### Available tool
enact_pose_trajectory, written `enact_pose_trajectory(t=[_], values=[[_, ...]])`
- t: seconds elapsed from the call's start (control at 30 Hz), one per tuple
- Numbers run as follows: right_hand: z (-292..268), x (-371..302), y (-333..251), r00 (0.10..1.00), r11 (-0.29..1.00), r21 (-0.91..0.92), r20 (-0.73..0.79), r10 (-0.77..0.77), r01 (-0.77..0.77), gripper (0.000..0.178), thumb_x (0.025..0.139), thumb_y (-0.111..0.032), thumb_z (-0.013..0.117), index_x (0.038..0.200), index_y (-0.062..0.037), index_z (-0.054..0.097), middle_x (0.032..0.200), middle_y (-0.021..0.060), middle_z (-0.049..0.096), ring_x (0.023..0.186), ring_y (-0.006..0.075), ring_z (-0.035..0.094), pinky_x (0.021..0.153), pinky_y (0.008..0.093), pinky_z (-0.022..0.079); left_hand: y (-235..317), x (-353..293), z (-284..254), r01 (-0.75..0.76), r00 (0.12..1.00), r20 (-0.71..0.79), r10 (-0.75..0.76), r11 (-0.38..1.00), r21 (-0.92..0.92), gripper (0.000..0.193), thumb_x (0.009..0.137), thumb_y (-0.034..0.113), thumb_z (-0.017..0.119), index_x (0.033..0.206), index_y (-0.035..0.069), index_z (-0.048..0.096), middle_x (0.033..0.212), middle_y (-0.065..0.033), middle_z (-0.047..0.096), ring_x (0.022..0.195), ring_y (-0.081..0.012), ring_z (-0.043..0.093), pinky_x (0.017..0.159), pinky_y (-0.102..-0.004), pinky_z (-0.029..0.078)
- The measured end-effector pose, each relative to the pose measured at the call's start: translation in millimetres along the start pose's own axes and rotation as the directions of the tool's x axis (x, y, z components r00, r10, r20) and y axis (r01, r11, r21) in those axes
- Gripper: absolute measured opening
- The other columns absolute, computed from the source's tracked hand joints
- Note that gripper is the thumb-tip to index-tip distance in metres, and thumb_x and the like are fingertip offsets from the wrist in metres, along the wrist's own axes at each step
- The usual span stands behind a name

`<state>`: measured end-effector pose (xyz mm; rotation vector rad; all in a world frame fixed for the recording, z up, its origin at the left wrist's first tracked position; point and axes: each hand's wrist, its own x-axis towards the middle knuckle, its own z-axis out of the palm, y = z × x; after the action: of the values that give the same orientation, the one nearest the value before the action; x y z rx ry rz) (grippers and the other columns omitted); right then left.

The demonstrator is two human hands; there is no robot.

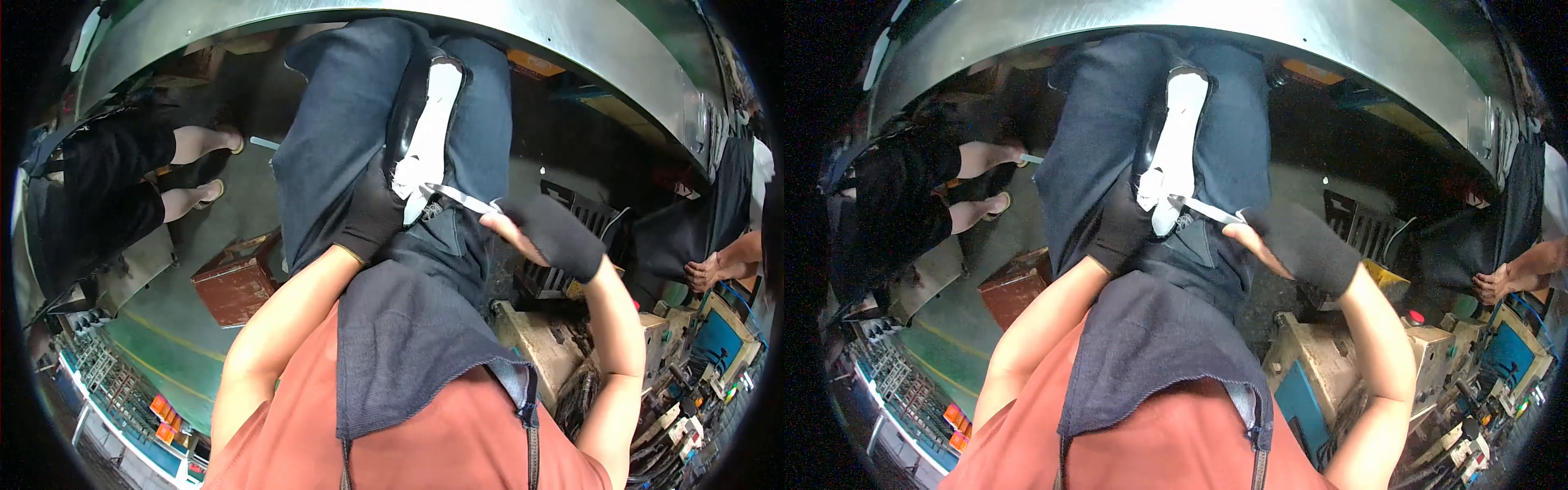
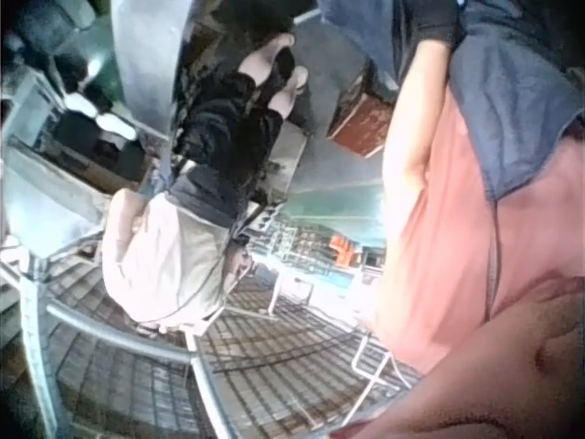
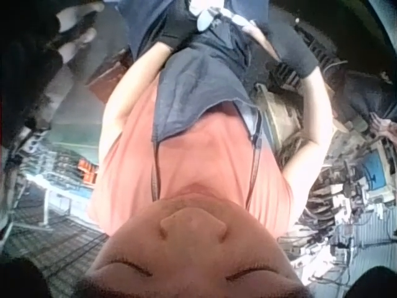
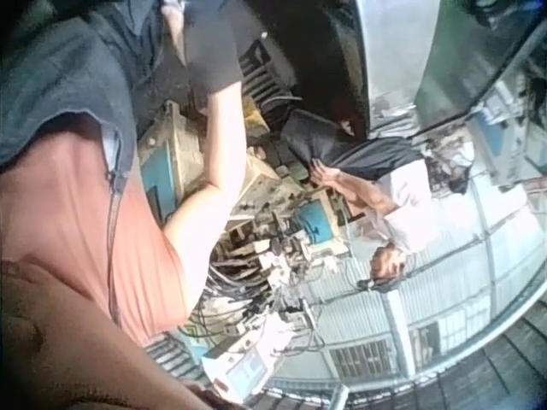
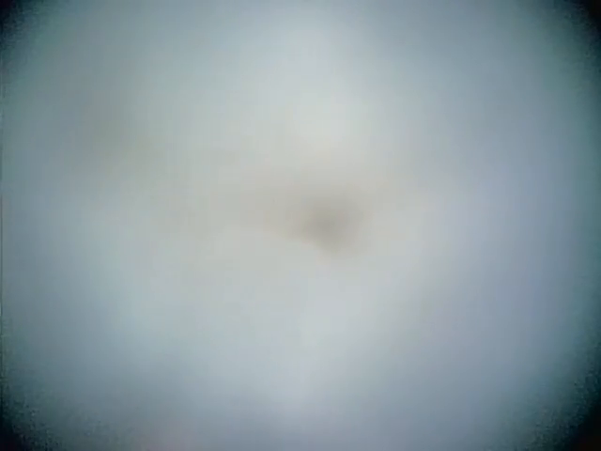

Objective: Manually attaching and trimming shoe soles using a pincer tool on an assembly line.

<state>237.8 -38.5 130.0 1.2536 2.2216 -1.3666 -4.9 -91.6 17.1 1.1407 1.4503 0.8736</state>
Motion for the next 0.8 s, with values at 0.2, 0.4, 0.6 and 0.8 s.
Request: enact_pose_trajectory(t=[0.2, 0.4, 0.6, 0.8], values=[[-20.1, 20.6, -83.9, 0.880, 0.905, 0.148, -0.339, -0.333, 0.400, 0.038, 0.097, -0.041, 0.056, 0.093, -0.0045, 0.064, 0.081, 0.0220, 0.062, 0.077, 0.0420, 0.062, 0.066, 0.0456, 0.048, -57.3, -8.2, -17.6, -0.007, 0.958, 0.285, 0.043, 0.992, -0.128, 0.033, 0.098, 0.024, 0.056, 0.125, 0.003, 0.057, 0.117, -0.0121, 0.066, 0.108, -0.0265, 0.063, 0.096, -0.0368, 0.048], [-0.4, 20.7, -13.7, 0.992, 0.992, 0.129, -0.122, 0.027, -0.011, 0.044, 0.098, -0.042, 0.054, 0.091, -0.0002, 0.066, 0.083, 0.0243, 0.064, 0.078, 0.0433, 0.062, 0.067, 0.0458, 0.048, 11.7, -29.3, -19.4, 0.142, 0.962, 0.234, -0.143, 0.990, 0.022, 0.051, 0.097, 0.030, 0.060, 0.137, 0.000, 0.047, 0.127, -0.0110, 0.058, 0.113, -0.0182, 0.055, 0.103, -0.0351, 0.043], [42.6, 9.3, -2.5, 0.966, 0.979, 0.201, -0.257, 0.036, 0.017, 0.039, 0.100, -0.037, 0.052, 0.100, 0.0003, 0.063, 0.079, 0.0260, 0.060, 0.070, 0.0415, 0.057, 0.068, 0.0416, 0.047, 30.2, -31.3, -19.1, 0.629, 0.744, 0.424, -0.516, 0.325, -0.706, 0.045, 0.101, 0.021, 0.053, 0.139, -0.003, 0.044, 0.134, -0.0143, 0.056, 0.120, -0.0234, 0.055, 0.104, -0.0344, 0.042], [9.4, 0.4, -30.9, 0.982, 0.949, 0.267, -0.038, 0.187, -0.170, 0.043, 0.100, -0.042, 0.051, 0.093, -0.0017, 0.065, 0.083, 0.0230, 0.065, 0.079, 0.0406, 0.064, 0.068, 0.0439, 0.049, -11.5, -13.9, 1.4, 0.127, 0.978, 0.157, -0.136, 0.990, 0.068, 0.047, 0.099, 0.032, 0.053, 0.135, 0.004, 0.044, 0.125, -0.0168, 0.060, 0.116, -0.0281, 0.058, 0.096, -0.0399, 0.046]])
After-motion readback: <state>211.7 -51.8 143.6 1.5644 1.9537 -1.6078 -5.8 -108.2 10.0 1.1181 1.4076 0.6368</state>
